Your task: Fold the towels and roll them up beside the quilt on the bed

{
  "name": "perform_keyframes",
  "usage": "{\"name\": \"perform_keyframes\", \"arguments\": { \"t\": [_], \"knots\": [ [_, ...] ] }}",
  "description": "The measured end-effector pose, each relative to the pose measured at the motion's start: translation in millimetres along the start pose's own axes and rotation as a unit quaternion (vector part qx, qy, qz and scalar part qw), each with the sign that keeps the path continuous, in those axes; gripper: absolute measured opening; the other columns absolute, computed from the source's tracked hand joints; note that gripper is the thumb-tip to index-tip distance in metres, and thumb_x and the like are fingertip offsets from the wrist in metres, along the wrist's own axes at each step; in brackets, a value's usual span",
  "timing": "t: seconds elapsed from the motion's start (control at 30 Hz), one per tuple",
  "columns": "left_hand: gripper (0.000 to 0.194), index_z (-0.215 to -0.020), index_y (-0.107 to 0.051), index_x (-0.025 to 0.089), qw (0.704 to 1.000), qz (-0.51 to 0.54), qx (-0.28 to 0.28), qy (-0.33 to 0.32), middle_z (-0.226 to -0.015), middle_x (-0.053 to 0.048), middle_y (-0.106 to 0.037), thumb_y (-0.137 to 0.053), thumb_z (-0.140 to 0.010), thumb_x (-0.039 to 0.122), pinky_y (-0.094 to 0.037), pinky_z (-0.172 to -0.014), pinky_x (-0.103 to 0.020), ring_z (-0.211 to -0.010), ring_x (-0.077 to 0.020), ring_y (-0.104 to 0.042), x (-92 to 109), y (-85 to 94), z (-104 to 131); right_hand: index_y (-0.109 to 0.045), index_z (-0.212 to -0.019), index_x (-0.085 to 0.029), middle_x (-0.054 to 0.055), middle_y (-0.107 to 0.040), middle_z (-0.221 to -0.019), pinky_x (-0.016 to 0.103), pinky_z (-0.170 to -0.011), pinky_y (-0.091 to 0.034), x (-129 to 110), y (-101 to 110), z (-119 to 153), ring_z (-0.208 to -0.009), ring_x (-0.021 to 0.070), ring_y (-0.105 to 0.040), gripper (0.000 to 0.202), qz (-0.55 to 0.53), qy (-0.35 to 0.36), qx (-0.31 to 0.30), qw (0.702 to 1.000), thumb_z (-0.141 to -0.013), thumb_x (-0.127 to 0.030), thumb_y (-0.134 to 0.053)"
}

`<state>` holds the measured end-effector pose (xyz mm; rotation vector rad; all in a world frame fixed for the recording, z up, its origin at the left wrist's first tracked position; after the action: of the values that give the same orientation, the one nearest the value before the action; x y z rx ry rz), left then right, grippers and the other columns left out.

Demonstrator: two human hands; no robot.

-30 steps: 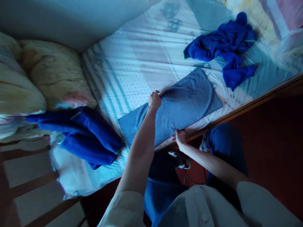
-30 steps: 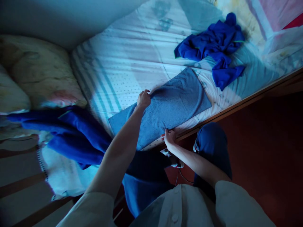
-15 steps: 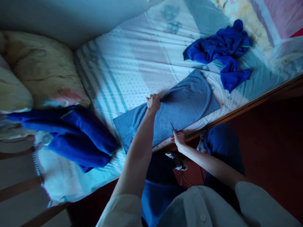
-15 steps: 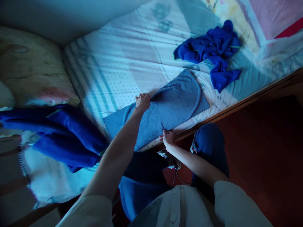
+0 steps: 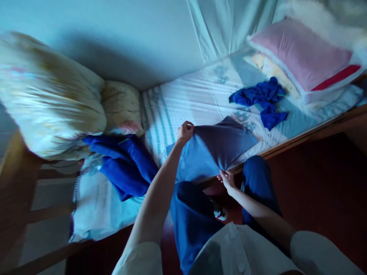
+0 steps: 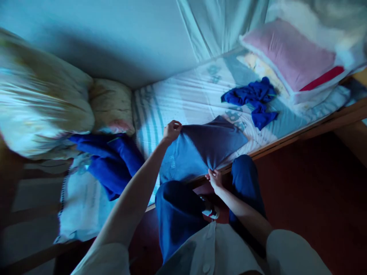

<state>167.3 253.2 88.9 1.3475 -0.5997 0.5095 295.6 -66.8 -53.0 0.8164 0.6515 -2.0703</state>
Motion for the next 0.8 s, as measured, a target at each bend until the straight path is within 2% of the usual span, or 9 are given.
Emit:
{"name": "perform_keyframes", "arguments": {
  "t": [0.1, 0.23, 0.33, 0.47, 0.57, 0.63, 0.8],
  "knots": [
    [0.019, -0.086, -0.065, 0.021, 0.997, 0.077, 0.024, 0.002, -0.073, -0.001, -0.070, -0.062, -0.069, 0.028, -0.045, -0.071, -0.029, -0.071, -0.0179, -0.063, 17, 37.4, 28, -0.060, -0.069, -0.021, 0.003, -0.068, -0.059, 0.023, -0.053, -0.044, -16, 22, 23, -0.058, 0.0161, -0.063, 0.059, 0.026, 0.055, -0.013, 0.998, -0.064, -0.078, -0.074],
    [0.027, -0.081, -0.064, 0.020, 0.977, 0.208, 0.048, -0.019, -0.070, -0.001, -0.068, -0.068, -0.060, 0.037, -0.041, -0.065, -0.027, -0.068, -0.0165, -0.060, 31, 81.4, 78, -0.057, -0.064, -0.022, 0.002, -0.064, -0.062, 0.027, -0.060, -0.047, -60, 56, 56, -0.064, 0.0177, -0.061, 0.058, 0.079, 0.183, 0.006, 0.980, -0.069, -0.079, -0.070],
    [0.040, -0.082, -0.065, 0.020, 0.955, 0.288, 0.064, -0.034, -0.067, 0.000, -0.065, -0.076, -0.055, 0.048, -0.041, -0.062, -0.027, -0.065, -0.0163, -0.059, 31, 113.1, 127, -0.055, -0.060, -0.024, 0.001, -0.060, -0.064, 0.027, -0.064, -0.049, -93, 80, 86, -0.069, 0.0184, -0.060, 0.055, 0.109, 0.260, 0.040, 0.959, -0.073, -0.076, -0.068],
    [0.052, -0.079, -0.067, 0.020, 0.936, 0.339, 0.085, -0.042, -0.072, -0.001, -0.067, -0.089, -0.047, 0.054, -0.047, -0.068, -0.028, -0.071, -0.0178, -0.063, 19, 150.7, 201, -0.066, -0.074, -0.022, 0.003, -0.067, -0.074, 0.029, -0.070, -0.053, -126, 100, 114, -0.076, 0.0207, -0.064, 0.052, 0.087, 0.292, 0.040, 0.952, -0.075, -0.073, -0.068],
    [0.058, -0.081, -0.069, 0.020, 0.924, 0.365, 0.104, -0.034, -0.072, -0.001, -0.067, -0.093, -0.046, 0.059, -0.046, -0.065, -0.028, -0.069, -0.0165, -0.061, 7, 170.3, 245, -0.068, -0.077, -0.021, 0.005, -0.070, -0.075, 0.031, -0.073, -0.055, -154, 103, 125, -0.076, 0.0217, -0.065, 0.052, 0.063, 0.296, 0.026, 0.953, -0.070, -0.072, -0.075],
    [0.062, -0.084, -0.069, 0.020, 0.915, 0.383, 0.124, -0.027, -0.070, 0.000, -0.066, -0.093, -0.047, 0.063, -0.046, -0.064, -0.027, -0.067, -0.0154, -0.059, 0, 180.5, 265, -0.067, -0.077, -0.021, 0.005, -0.071, -0.076, 0.031, -0.074, -0.055, -178, 97, 130, -0.077, 0.0212, -0.066, 0.052, 0.053, 0.313, 0.019, 0.948, -0.067, -0.071, -0.078],
    [0.063, -0.080, -0.065, 0.020, 0.890, 0.415, 0.186, -0.026, -0.071, 0.002, -0.065, -0.092, -0.046, 0.065, -0.050, -0.068, -0.027, -0.068, -0.0139, -0.060, -2, 206.6, 286, -0.066, -0.091, -0.020, -0.001, -0.066, -0.070, 0.027, -0.070, -0.053, -242, 69, 140, -0.072, 0.0158, -0.064, 0.053, 0.020, 0.367, -0.002, 0.930, -0.064, -0.061, -0.085]
  ]
}}
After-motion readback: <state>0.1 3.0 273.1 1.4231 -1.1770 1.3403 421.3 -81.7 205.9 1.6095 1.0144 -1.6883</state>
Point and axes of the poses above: each hand's wrist, its own z-axis away from the middle knuckle, its own y-axis out of the back of the hand, x = y × z, the point moved 9 cm from there along -z, towards the middle knuckle
